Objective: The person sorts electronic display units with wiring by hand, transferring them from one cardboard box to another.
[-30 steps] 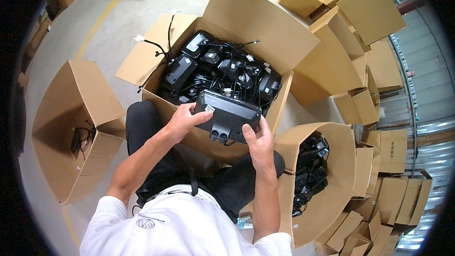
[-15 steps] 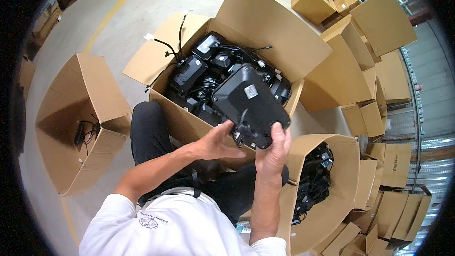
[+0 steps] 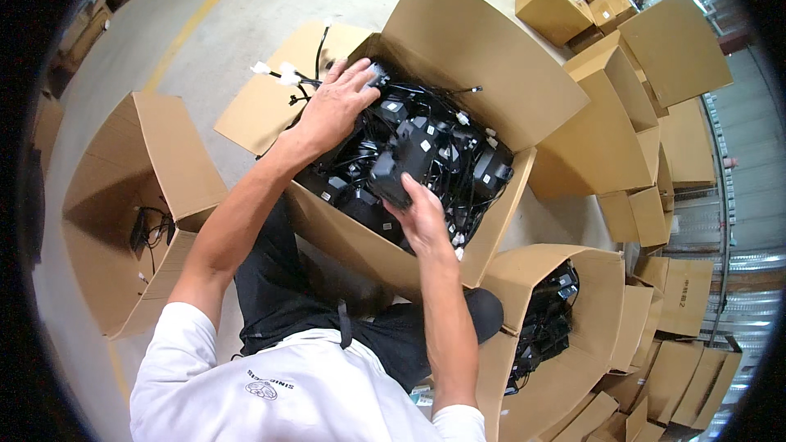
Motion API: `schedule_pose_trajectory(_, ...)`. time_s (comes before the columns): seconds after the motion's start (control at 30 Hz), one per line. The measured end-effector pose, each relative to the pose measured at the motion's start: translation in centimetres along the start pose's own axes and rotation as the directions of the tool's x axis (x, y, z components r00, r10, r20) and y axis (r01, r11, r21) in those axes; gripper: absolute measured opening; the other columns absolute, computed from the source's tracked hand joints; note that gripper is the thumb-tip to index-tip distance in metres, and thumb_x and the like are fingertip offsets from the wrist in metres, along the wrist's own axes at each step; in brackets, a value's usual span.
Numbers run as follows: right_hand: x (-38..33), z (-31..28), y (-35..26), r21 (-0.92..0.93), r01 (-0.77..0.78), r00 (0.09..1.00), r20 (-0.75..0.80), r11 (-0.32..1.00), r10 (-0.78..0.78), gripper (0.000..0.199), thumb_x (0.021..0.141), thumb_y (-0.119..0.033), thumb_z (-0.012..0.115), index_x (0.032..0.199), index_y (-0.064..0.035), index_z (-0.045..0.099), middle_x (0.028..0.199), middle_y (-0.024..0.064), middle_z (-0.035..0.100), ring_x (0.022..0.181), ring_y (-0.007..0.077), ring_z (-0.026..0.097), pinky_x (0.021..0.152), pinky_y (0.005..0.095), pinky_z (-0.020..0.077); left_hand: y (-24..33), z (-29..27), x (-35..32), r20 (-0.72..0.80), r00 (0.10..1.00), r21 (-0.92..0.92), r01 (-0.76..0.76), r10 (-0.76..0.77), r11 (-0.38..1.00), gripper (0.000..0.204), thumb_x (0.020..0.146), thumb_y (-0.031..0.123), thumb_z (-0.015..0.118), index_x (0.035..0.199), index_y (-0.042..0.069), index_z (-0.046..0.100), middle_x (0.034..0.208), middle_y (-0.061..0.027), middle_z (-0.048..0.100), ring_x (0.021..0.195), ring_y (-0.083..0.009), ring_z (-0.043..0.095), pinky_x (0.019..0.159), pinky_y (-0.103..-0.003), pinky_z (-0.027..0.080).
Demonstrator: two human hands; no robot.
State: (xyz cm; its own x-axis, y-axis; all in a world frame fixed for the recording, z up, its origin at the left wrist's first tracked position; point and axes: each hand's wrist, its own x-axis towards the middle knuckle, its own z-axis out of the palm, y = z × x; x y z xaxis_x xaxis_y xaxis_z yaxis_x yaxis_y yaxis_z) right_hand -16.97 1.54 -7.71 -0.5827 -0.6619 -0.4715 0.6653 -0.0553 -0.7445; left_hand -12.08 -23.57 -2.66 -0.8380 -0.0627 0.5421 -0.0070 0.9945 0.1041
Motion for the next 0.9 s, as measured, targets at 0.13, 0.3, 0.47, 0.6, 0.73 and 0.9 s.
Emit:
schedule_pose_trajectory(0.13,7.5,-0.2,3.6,-0.084,-0.021,0.994,-0.109,0.996,0.012,0.032,0.093,-0.033,0.073,0.113,-0.0098,0.065,0.109,0.003,0.07,0.105,0.0179,0.064,0.094,0.0421,0.0486,0.4,1.3,-1.4,-0.052,0.997,-0.196,0.046,-0.057,0.98,0.051,0.072,-0.009,0.058,0.121,0.005,0.064,0.141,-0.0201,0.051,0.139,-0.0358,0.043,0.117,-0.051,0.031)
schedule_pose_trajectory(0.3,10.1,1.9,7.6,-0.25,-0.232,0.97,-0.135,0.94,0.203,0.04,0.093,-0.034,0.073,0.119,-0.0066,0.06,0.118,0.0067,0.067,0.1,0.0216,0.064,0.093,0.0475,0.0496,-2.0,4.8,-8.7,0.244,0.965,-0.355,0.179,-0.094,0.918,0.05,0.071,-0.007,0.065,0.121,0.001,0.062,0.136,-0.0192,0.054,0.135,-0.0363,0.046,0.116,-0.05,0.034)
schedule_pose_trajectory(0.47,9.9,1.0,6.1,-0.291,-0.179,0.983,-0.093,0.94,0.158,0.044,0.099,-0.037,0.064,0.126,-0.0029,0.057,0.118,0.0087,0.066,0.107,0.0207,0.064,0.09,0.0401,0.0535,0.6,6.2,-7.7,0.377,0.91,-0.294,-0.057,0.171,0.954,0.059,0.07,0.006,0.078,0.125,0.001,0.06,0.138,-0.0176,0.053,0.141,-0.0359,0.04,0.118,-0.049,0.031)
schedule_pose_trajectory(0.6,11.2,-0.9,7.2,-0.623,-0.15,0.974,-0.225,0.768,0.008,0.045,0.093,-0.042,0.067,0.108,0.0008,0.069,0.098,0.0104,0.072,0.085,0.0185,0.069,0.075,0.0369,0.0578,0.9,9.5,-7.7,0.333,0.926,-0.261,-0.089,0.176,0.961,0.049,0.074,0.005,0.069,0.122,-0.001,0.06,0.137,-0.0164,0.055,0.139,-0.0345,0.044,0.114,-0.046,0.037)
schedule_pose_trajectory(0.73,6.6,-0.1,4.8,-0.946,0.126,0.959,0.039,0.298,-0.28,0.048,0.084,-0.04,0.065,0.1,0.0055,0.066,0.1,0.0303,0.068,0.1,0.0434,0.067,0.09,0.0496,0.0512,0.4,7.4,-8.0,0.483,0.865,-0.262,-0.009,0.139,0.965,0.07,0.065,0.007,0.082,0.13,0.001,0.056,0.144,-0.0162,0.05,0.139,-0.0344,0.043,0.114,-0.045,0.037)
schedule_pose_trajectory(0.9,-7.7,-4.9,-8.5,-0.896,0.295,0.927,0.185,0.331,-0.325,0.043,0.09,-0.033,0.067,0.111,0.0038,0.066,0.1,0.0209,0.072,0.092,0.0292,0.07,0.082,0.0384,0.055,2.0,6.1,-7.4,0.332,0.94,-0.288,0.019,0.081,0.958,0.042,0.078,0.002,0.076,0.118,-0.001,0.065,0.134,-0.0174,0.059,0.131,-0.0346,0.051,0.111,-0.043,0.041)
